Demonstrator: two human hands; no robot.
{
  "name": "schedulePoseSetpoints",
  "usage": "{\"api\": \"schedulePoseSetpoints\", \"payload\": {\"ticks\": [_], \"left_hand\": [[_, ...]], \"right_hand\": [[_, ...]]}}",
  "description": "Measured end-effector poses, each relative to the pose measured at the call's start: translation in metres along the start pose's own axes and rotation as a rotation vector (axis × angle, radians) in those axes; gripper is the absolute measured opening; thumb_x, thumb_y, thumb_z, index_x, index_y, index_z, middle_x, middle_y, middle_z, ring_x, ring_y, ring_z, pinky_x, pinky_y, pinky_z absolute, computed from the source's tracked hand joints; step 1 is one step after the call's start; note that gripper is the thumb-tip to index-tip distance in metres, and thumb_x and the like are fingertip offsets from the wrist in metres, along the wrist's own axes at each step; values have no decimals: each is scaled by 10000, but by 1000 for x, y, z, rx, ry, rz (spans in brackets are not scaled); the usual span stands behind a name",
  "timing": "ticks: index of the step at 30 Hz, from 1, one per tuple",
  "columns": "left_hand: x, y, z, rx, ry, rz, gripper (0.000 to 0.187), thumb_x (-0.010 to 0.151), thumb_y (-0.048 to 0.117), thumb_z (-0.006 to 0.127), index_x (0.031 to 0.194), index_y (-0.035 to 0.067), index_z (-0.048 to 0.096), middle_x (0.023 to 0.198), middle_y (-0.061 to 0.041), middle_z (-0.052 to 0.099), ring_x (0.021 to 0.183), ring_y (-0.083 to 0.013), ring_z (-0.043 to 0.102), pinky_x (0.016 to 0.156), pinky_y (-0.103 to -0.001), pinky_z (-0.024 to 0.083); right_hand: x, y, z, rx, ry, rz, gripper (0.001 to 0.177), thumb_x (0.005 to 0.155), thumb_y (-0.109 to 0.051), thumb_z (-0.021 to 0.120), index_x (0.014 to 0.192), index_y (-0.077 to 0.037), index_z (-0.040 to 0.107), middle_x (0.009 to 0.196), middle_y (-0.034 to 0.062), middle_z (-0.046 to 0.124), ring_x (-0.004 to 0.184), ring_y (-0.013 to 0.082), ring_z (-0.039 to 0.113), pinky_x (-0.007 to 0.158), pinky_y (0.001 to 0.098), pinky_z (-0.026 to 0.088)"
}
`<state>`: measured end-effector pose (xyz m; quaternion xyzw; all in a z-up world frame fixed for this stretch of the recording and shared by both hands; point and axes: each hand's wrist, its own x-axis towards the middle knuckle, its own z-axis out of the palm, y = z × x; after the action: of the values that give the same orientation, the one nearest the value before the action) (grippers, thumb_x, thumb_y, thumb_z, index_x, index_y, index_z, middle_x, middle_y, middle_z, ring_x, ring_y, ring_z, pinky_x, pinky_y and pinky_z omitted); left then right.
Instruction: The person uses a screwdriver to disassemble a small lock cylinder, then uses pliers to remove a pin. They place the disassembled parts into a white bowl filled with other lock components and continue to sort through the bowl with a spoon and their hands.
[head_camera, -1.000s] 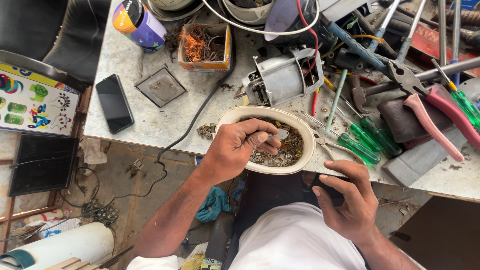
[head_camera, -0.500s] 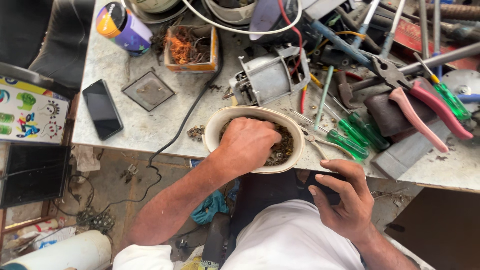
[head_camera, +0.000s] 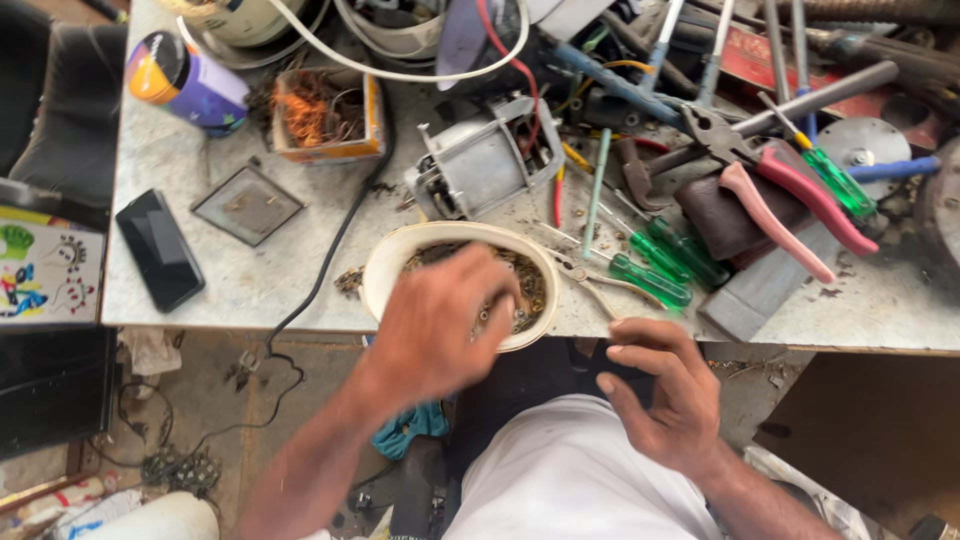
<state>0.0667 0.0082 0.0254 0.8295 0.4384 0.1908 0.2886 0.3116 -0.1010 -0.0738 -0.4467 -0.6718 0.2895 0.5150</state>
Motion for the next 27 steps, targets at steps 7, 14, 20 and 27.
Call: {"api": "schedulePoseSetpoints", "payload": {"ticks": [7, 14, 20, 27], "left_hand": [[-14, 53, 39, -161, -64, 90, 86, 818, 119, 744, 840, 85, 668, 782, -62, 604, 608, -248, 643, 528, -395, 509], [-12, 59, 57, -142, -117, 105, 134, 830, 114, 784, 854, 72, 658, 780, -49, 597, 611, -237, 641, 517, -381, 510], [-13, 64, 82, -429, -99, -17, 130, 930, 96, 737, 1041, 36, 709, 890, -75, 659, 699, -184, 717, 584, -309, 585], [-17, 57, 127, -828, -22, -166, 178, 1004, 115, 703, 1146, 9, 700, 1011, -124, 741, 880, -160, 763, 749, -279, 641]], "right_hand": [[-47, 3, -1, 888, -127, 648, 380, 1007, -1, 611, 1376, 34, 526, 1169, 174, 653, 1012, 206, 667, 904, 382, 591], [-59, 2, -6, 769, -44, 416, 270, 1038, 52, 598, 1307, 36, 587, 1156, 180, 701, 999, 205, 712, 862, 356, 644], [-64, 9, -17, 794, 75, 493, 220, 1048, 17, 612, 1265, 52, 608, 1090, 180, 718, 939, 207, 719, 836, 365, 642], [-72, 19, -36, 782, 143, 522, 242, 1034, -37, 615, 1258, 51, 592, 1117, 201, 728, 975, 224, 739, 846, 384, 646]]}}
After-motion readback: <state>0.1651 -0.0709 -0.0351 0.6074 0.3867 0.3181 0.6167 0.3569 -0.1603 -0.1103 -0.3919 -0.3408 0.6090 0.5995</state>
